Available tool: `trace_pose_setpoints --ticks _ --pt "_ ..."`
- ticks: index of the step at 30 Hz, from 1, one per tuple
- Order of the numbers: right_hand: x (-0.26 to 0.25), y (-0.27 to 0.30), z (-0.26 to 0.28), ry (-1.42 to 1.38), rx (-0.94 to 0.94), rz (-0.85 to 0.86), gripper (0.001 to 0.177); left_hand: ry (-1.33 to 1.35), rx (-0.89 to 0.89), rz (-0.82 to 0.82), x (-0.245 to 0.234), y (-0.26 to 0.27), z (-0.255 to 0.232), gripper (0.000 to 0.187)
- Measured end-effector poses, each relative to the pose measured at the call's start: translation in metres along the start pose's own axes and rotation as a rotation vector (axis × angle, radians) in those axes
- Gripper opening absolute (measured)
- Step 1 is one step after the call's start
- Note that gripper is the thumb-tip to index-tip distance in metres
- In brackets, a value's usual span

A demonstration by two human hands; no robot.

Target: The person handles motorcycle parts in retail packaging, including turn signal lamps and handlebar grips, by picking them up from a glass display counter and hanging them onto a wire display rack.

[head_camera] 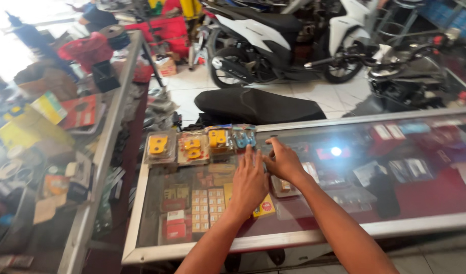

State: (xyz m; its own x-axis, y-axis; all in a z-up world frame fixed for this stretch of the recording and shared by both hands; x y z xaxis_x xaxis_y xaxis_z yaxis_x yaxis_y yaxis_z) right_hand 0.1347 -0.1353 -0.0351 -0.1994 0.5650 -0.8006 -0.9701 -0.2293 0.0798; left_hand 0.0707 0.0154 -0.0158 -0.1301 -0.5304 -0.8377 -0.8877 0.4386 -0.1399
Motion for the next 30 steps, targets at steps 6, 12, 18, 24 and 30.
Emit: trace_pose_setpoints --ticks 6,12,18,24,30 --pt "-0.020 0.084 -0.007 0.135 -0.106 -0.269 0.044 0.021 0.185 0.045 0.007 0.013 -0.034 0.070" --pt "-0.021 0.174 -0.011 0.206 0.090 -0.426 0.045 0.137 0.422 0.169 0.034 0.027 -0.071 0.069" --pt "-0.027 0.247 -0.001 0.263 0.296 -0.513 0.052 0.162 0.609 0.229 0.062 0.040 -0.111 0.062" --pt "-0.024 0.328 -0.003 0.302 0.526 -0.602 0.046 0.144 0.789 0.300 0.094 0.063 -0.172 0.061" --pt "-0.006 0.426 0.005 0.294 0.758 -0.697 0.046 0.172 0.973 0.418 0.112 0.120 -0.231 0.062"
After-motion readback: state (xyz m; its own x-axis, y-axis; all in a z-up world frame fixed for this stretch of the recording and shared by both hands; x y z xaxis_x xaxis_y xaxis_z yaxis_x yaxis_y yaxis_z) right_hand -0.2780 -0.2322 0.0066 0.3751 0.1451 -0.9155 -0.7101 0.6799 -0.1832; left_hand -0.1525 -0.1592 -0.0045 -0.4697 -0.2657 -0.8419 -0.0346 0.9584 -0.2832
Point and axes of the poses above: each hand's wrist, its own y-axis away from the middle knuckle, its own x-axis out of the palm, z = x × y, the point moved 2 cm from there along -y, towards the middle knuckle, and after that the axes turned 15 degrees about z, right-handed, at the moved point
